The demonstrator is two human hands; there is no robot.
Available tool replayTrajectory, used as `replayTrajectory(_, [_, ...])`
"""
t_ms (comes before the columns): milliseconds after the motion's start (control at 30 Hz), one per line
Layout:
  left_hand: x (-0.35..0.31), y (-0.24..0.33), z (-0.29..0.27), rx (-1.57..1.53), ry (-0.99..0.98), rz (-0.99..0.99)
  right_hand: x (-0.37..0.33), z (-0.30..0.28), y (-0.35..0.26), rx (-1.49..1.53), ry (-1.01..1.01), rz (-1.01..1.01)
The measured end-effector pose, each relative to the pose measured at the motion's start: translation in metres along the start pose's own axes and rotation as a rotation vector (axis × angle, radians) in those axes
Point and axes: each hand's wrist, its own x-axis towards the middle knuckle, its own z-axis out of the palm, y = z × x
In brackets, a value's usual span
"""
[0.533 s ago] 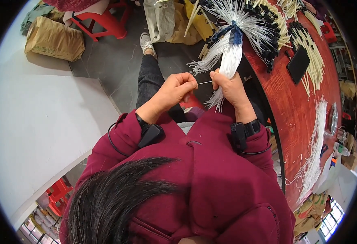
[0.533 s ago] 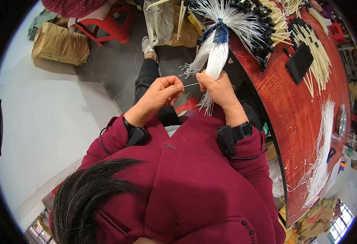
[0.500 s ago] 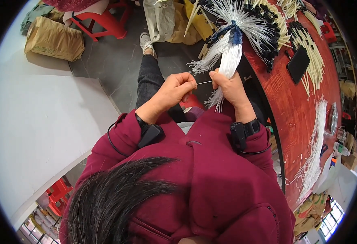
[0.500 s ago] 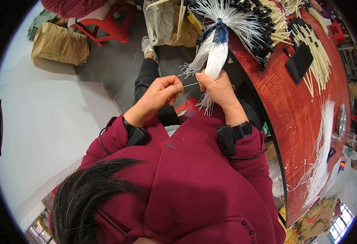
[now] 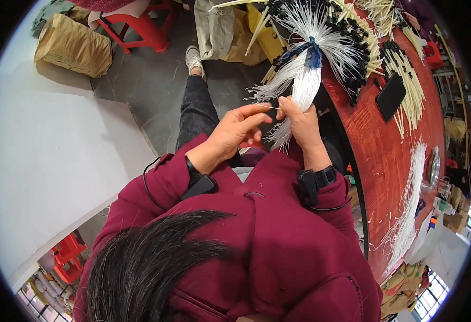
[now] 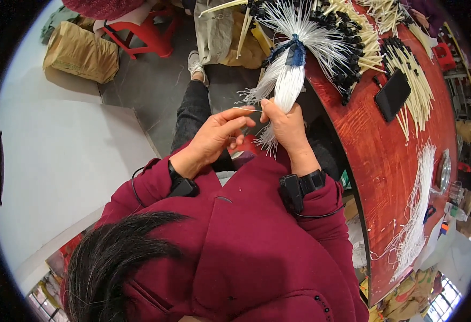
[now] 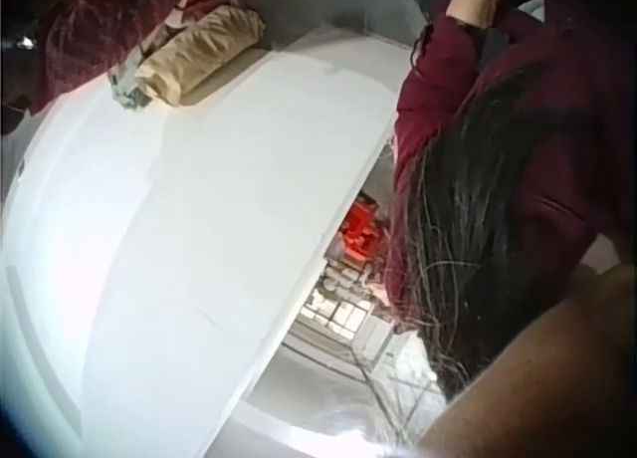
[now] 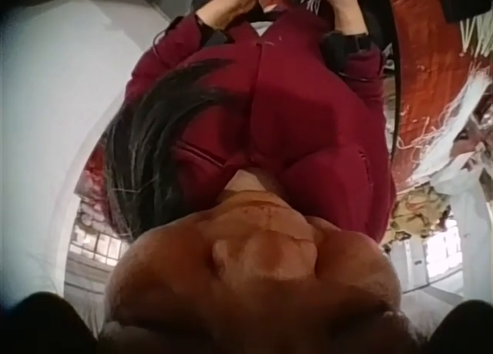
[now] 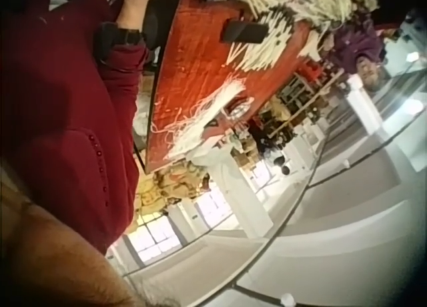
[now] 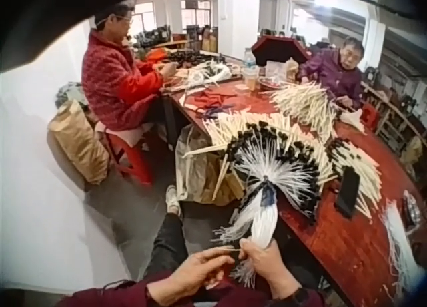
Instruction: Assembling feathered shuttlecocks by tying strings around the base and feathers.
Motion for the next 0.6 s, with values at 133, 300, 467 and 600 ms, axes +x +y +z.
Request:
replayTrajectory(133, [0.004,0.002,0.005,0.0,-0.036,0.141,0.0,0.002,-0.001,0.028,-0.017,0.009])
replayTrajectory(300, [0.011,0.003,0.005,-0.087,-0.06,0.168,-0.001,0.001,0.002,0.066,-0.039,0.027])
replayTrajectory(467, [0.014,0.004,0.007,-0.131,-0.055,0.204,0.0,-0.003,0.003,0.04,-0.08,0.033])
replayTrajectory(600, [0.016,0.006,0.01,-0.24,-0.108,0.182,-0.002,-0.004,-0.002,-0.006,-0.083,0.026])
